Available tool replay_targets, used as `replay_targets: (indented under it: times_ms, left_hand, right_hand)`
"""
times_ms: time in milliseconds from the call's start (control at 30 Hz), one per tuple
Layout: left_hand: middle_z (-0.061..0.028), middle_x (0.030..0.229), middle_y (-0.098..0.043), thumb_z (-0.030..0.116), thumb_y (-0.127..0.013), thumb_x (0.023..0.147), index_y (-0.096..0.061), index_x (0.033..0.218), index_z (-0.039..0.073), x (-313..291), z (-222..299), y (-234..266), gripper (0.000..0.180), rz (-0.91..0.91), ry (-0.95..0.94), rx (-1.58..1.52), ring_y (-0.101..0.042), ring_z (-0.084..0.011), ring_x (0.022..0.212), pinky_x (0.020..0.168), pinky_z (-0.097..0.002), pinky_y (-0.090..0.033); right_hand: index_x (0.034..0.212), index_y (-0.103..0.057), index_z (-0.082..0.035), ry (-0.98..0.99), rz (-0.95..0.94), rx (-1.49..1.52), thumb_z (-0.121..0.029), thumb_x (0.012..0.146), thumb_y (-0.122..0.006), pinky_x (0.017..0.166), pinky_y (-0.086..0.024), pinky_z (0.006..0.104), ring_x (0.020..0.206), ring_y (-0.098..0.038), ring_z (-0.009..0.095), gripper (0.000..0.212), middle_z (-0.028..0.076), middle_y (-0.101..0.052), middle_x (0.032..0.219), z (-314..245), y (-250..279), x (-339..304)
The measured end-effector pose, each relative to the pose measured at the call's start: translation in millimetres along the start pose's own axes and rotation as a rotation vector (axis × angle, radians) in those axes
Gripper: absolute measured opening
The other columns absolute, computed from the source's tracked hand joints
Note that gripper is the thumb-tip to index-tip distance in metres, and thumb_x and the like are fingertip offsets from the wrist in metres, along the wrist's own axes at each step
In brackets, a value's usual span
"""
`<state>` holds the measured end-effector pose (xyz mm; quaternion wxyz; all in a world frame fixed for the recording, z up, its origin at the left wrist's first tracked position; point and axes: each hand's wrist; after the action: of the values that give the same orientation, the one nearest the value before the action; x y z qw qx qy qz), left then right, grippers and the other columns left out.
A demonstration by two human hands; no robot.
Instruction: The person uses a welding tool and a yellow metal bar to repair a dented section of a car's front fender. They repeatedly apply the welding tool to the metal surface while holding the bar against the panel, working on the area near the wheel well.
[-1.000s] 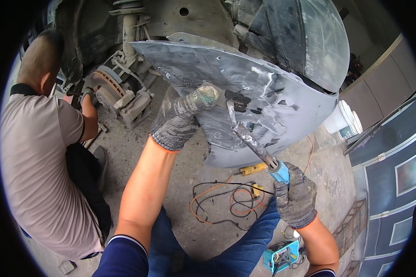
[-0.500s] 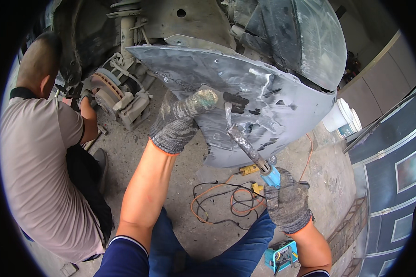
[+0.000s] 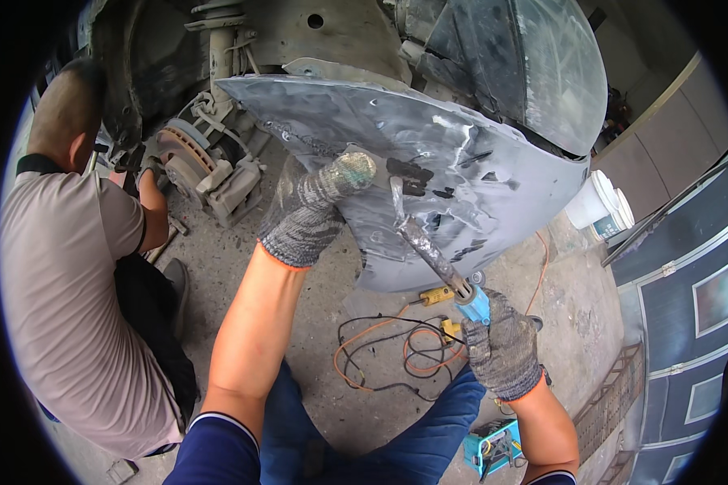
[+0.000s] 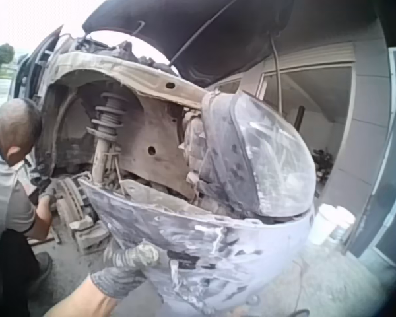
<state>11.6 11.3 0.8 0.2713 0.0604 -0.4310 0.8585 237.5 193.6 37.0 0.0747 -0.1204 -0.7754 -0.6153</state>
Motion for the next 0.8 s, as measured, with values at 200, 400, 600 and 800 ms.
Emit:
replay_targets:
  times_ms: [200,400,600,800]
  left_hand:
    - [-0.0059,0.083,-0.065,0.017,-0.075,0.071,-0.065,0.088,0.006,1.0,-4.1,1.9,0.022,0.049,-0.004,0.004,-0.064,-0.0199,0.077,0.075,-0.0364,-0.055]
    - [-0.0045,0.084,-0.065,0.017,-0.076,0.071,-0.065,0.089,0.007,1.8,-1.8,2.7,0.024,0.01,-0.023,0.053,-0.063,-0.0191,0.079,0.074,-0.0358,-0.055]
    - [-0.0044,0.085,-0.064,0.017,-0.075,0.072,-0.063,0.088,0.007,0.1,-4.0,-0.4,0.023,0.058,-0.048,0.014,-0.062,-0.0182,0.079,0.076,-0.0352,-0.054]
    - [-0.0051,0.084,-0.063,0.021,-0.074,0.075,-0.063,0.086,0.007,-0.2,-2.0,-7.9,0.021,0.031,-0.011,-0.029,-0.062,-0.0199,0.079,0.076,-0.037,-0.054]
  right_hand:
    - [0.112,-0.056,-0.001,0.003,0.042,0.084,-0.026,0.081,-0.063,0.055,-0.051,0.0426,0.061,-0.063,0.036,0.041,0.018,-0.063,0.075,13.1,-7.8,-5.3]
    - [0.112,-0.056,-0.001,-0.023,-0.002,0.077,-0.024,0.081,-0.063,0.056,-0.051,0.042,0.062,-0.063,0.036,0.039,0.017,-0.063,0.075,12.8,-7.5,-4.1]
    - [0.111,-0.056,-0.002,-0.077,-0.004,0.337,-0.03,0.087,-0.059,0.058,-0.049,0.0358,0.061,-0.061,0.026,0.037,0.011,-0.061,0.074,13.8,-10.4,-8.1]
    - [0.107,-0.058,-0.002,-0.287,-0.153,0.772,-0.046,0.089,-0.058,0.053,-0.042,0.0229,0.06,-0.05,0.007,0.047,-0.001,-0.055,0.075,22.5,-6.1,-12.0]
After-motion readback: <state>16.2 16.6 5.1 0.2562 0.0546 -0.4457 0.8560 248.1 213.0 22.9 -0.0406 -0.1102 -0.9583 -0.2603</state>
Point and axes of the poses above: each hand's wrist, its own x-axis towards the middle knuckle, its own y-axis out of the back of the hand, z = x × y
